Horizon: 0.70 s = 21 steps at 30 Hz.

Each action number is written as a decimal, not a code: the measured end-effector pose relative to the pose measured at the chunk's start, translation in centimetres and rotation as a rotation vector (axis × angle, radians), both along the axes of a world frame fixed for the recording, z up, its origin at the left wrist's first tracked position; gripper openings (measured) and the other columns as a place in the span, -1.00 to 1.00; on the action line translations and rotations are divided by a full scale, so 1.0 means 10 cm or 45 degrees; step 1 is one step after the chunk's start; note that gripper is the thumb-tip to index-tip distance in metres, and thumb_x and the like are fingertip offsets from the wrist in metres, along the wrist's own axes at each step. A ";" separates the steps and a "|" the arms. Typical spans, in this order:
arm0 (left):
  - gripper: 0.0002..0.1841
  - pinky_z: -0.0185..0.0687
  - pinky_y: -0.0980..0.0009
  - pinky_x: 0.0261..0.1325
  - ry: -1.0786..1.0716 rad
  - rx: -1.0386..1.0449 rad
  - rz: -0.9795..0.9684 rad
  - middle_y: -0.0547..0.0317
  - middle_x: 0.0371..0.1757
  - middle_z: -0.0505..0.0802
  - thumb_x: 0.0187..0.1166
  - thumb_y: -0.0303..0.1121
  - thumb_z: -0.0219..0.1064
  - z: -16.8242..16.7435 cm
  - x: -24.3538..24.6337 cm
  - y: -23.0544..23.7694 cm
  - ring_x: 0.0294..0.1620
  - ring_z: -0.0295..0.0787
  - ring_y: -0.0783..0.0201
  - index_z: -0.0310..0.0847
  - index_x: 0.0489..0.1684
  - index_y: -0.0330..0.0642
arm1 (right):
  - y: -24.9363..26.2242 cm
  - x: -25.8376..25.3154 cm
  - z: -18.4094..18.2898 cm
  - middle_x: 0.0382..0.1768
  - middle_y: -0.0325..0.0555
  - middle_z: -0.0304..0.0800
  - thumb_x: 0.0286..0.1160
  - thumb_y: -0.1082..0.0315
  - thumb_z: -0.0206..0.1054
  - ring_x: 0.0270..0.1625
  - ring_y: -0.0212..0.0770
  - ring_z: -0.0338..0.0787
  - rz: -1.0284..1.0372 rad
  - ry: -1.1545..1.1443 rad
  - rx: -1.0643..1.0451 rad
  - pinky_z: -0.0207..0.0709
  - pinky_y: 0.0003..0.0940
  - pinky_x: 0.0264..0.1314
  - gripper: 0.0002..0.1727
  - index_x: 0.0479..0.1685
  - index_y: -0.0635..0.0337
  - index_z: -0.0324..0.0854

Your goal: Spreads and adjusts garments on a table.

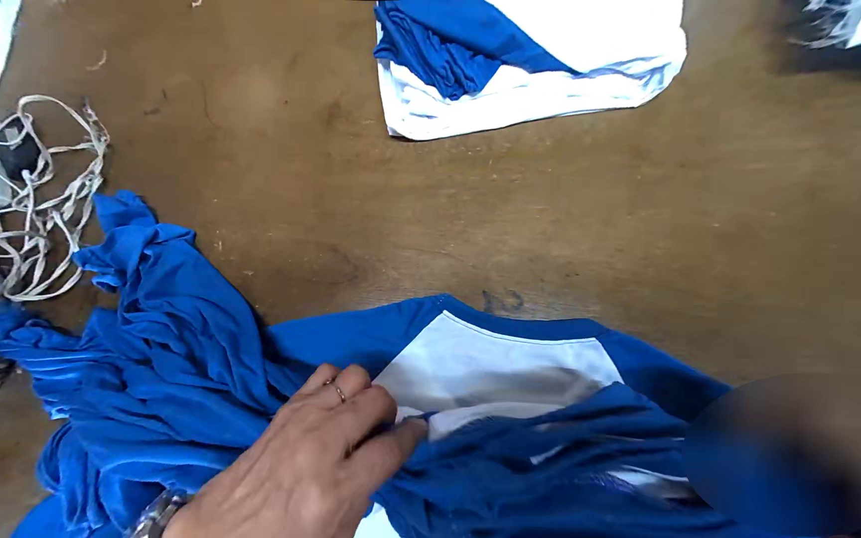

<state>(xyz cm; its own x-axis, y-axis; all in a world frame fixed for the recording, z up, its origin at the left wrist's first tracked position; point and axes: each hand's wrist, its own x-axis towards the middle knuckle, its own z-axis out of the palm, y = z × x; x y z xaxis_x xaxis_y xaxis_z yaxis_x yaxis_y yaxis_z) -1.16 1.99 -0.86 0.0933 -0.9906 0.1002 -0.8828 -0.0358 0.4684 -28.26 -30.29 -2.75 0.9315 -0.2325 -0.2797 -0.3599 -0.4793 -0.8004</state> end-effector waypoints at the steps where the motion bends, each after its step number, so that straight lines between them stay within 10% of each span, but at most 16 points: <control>1: -0.67 0.45 0.20 0.02 -0.008 -0.039 -0.012 0.19 -0.12 0.77 0.63 -0.38 0.13 0.01 -0.03 0.01 -0.07 0.61 0.18 0.79 0.17 0.10 | 0.02 -0.01 0.04 -0.16 0.42 0.63 0.20 0.53 0.30 -0.12 0.17 0.68 -0.030 0.009 0.020 0.57 0.01 -0.05 -0.66 -0.08 0.62 0.45; 4: -0.74 0.55 0.25 0.06 0.012 -0.102 -0.017 0.12 -0.02 0.74 0.72 -0.37 0.19 0.00 -0.15 0.09 -0.04 0.63 0.16 0.70 0.24 0.08 | 0.10 -0.08 0.01 -0.15 0.44 0.64 0.38 0.47 0.27 -0.17 0.14 0.65 -0.018 0.024 -0.001 0.57 -0.01 -0.08 -0.59 0.10 0.68 0.49; 10: -0.81 0.49 0.39 0.25 0.162 -0.175 0.107 0.21 0.17 0.78 0.61 -0.35 0.42 -0.07 -0.42 0.24 0.17 0.63 0.27 0.74 0.10 0.02 | 0.23 -0.19 -0.16 -0.26 0.54 0.59 0.37 0.39 0.29 -0.08 0.41 0.65 -0.012 -0.185 -0.163 0.48 0.19 0.07 -0.71 -0.41 0.54 0.43; 17: -0.80 0.51 0.28 0.40 0.207 -0.172 0.086 0.19 0.31 0.79 0.60 -0.37 0.42 -0.10 -0.44 0.28 0.41 0.62 0.18 0.73 0.12 0.02 | 0.17 -0.13 -0.03 0.14 0.57 0.64 0.30 0.38 0.42 0.09 0.32 0.71 0.029 0.144 0.024 0.58 0.16 0.20 -0.30 0.45 0.63 0.36; 21: -0.76 0.54 0.17 0.48 0.269 -0.157 0.119 0.06 0.32 0.79 0.60 -0.35 0.44 -0.14 -0.43 0.28 0.47 0.64 0.09 0.72 0.17 0.01 | 0.08 -0.07 0.01 -0.03 0.65 0.63 0.26 0.40 0.42 0.08 0.52 0.67 0.137 0.097 -0.036 0.51 0.29 0.17 -0.58 -0.02 0.62 0.54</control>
